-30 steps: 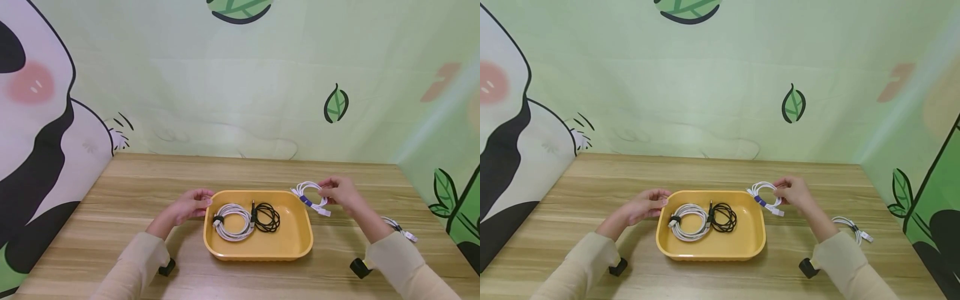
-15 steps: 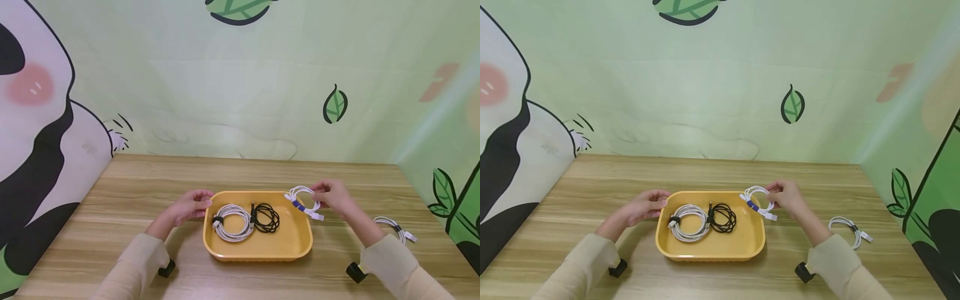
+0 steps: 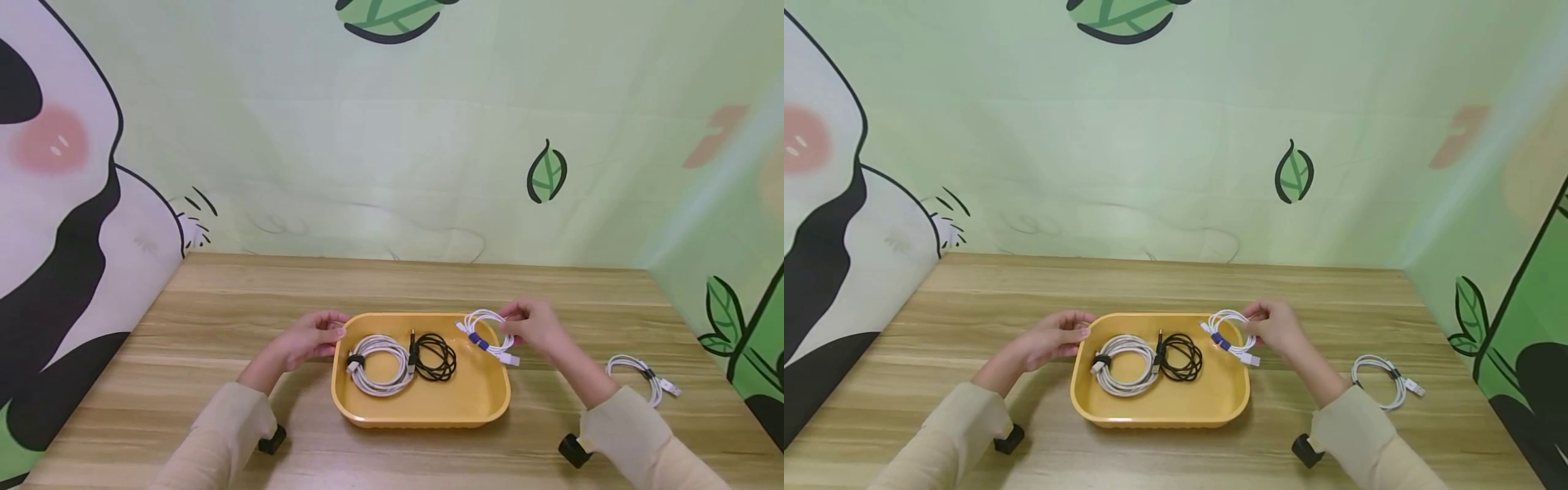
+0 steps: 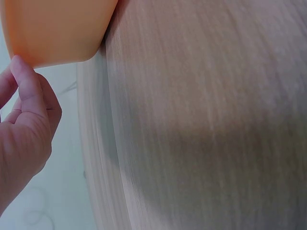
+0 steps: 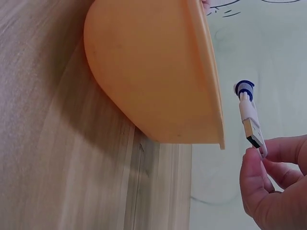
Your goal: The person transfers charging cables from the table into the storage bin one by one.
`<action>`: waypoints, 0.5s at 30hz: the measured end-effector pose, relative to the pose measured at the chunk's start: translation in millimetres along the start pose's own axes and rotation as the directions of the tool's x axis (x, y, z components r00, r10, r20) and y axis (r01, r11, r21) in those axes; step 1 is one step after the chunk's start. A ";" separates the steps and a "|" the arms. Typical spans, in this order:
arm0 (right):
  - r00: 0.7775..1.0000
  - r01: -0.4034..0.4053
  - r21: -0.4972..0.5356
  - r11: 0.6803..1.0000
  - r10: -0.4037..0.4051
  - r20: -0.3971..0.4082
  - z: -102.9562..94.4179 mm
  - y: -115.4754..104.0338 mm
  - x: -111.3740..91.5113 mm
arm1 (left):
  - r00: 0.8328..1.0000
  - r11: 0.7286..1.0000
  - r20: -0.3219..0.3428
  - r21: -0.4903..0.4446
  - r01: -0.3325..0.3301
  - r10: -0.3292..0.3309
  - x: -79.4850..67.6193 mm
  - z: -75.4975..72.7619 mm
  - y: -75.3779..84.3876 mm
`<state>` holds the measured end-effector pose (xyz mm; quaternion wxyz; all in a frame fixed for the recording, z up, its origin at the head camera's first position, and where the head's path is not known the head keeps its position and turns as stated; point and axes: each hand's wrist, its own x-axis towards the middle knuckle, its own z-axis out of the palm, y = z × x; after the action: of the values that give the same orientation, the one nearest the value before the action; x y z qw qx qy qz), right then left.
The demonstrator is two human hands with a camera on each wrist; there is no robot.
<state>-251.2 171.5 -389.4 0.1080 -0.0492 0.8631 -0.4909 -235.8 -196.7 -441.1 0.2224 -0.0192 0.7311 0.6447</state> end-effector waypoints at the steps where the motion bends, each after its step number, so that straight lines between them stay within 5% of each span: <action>1: 1.000 0.002 -0.004 1.000 -0.002 -0.002 1.0 -0.1 -0.1 | 1.000 1.000 -0.001 0.000 0.001 -0.001 0.1 0.0 -0.1; 15: 0.999 0.003 -0.064 0.998 -0.006 -0.044 13.5 1.2 2.1 | 1.000 1.000 -0.002 -0.008 0.008 -0.008 0.3 0.4 0.4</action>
<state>-250.0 160.5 -397.4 0.0860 -0.0438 0.8803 -0.4644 -236.1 -196.1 -440.8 0.2240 -0.0237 0.7287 0.6467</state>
